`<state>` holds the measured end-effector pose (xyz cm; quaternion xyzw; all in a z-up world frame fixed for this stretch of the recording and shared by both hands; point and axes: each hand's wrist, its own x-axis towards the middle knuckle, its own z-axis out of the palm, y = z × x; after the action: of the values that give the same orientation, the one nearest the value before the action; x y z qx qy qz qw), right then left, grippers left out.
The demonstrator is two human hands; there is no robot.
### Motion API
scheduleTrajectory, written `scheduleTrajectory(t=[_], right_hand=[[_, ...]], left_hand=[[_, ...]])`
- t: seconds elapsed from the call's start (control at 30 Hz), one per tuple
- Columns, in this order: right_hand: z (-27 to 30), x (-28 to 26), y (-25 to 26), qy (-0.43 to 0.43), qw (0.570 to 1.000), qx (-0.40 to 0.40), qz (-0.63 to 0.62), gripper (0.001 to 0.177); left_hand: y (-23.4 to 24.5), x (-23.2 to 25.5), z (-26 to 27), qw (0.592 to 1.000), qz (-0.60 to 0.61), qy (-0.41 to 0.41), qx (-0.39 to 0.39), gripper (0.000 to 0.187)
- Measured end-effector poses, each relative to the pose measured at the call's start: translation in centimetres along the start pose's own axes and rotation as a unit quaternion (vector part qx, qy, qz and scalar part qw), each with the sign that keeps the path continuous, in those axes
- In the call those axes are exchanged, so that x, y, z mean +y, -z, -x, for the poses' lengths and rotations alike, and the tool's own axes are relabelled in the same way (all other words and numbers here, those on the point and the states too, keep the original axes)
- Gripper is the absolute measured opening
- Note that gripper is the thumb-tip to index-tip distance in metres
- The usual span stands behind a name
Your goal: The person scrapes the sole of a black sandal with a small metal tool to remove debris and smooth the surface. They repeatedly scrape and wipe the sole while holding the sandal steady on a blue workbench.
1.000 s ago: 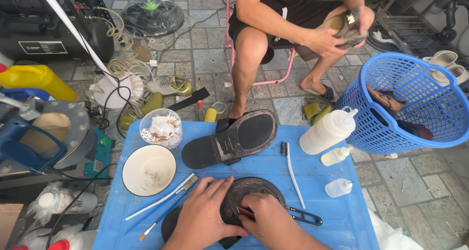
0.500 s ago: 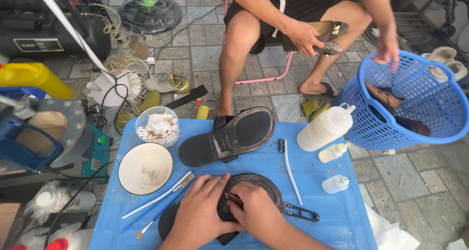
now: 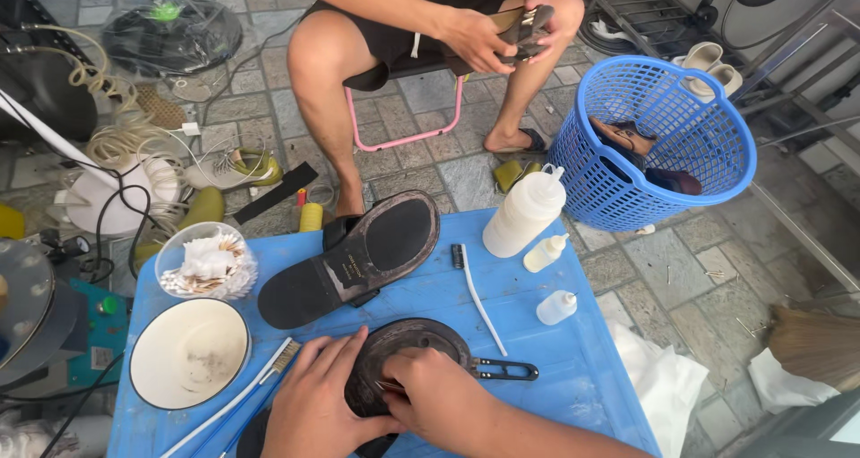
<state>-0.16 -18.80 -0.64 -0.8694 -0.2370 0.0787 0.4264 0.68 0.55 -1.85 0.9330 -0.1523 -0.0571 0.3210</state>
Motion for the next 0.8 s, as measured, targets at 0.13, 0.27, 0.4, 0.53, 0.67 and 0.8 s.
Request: scheduleTrajectory(t=[0.13,0.27,0.4,0.53,0.67,0.8], right_hand=[[-0.4,-0.4,-0.6,0.002,0.999,0.037,-0.012,0.016],[-0.5,-0.7,-0.5,0.015,0.999,0.04,-0.008,0.017],[0.0,-0.6,0.1,-0.057,0.998,-0.009,0.011,0.013],[-1.2,-0.6,-1.2,-0.013,0.999,0.045,-0.022,0.016],[-0.5,0.1,0.4,-0.009,0.999,-0.038,0.031,0.014],[-0.6,-0.3,-0.3,-0.024,1.0,-0.006,-0.004,0.014]], left_hand=[[-0.2,0.6,0.2,0.999,-0.008,-0.042,0.031,0.117],[0.6,0.7,0.4,0.999,0.02,-0.031,0.036,0.116],[0.5,0.8,1.0,0.996,0.018,-0.067,0.051,0.113],[0.6,0.8,1.0,0.998,0.026,-0.044,0.035,0.114],[0.9,0.7,0.9,0.999,0.033,-0.031,0.022,0.12],[0.4,0.6,1.1,0.996,-0.008,-0.069,0.056,0.115]])
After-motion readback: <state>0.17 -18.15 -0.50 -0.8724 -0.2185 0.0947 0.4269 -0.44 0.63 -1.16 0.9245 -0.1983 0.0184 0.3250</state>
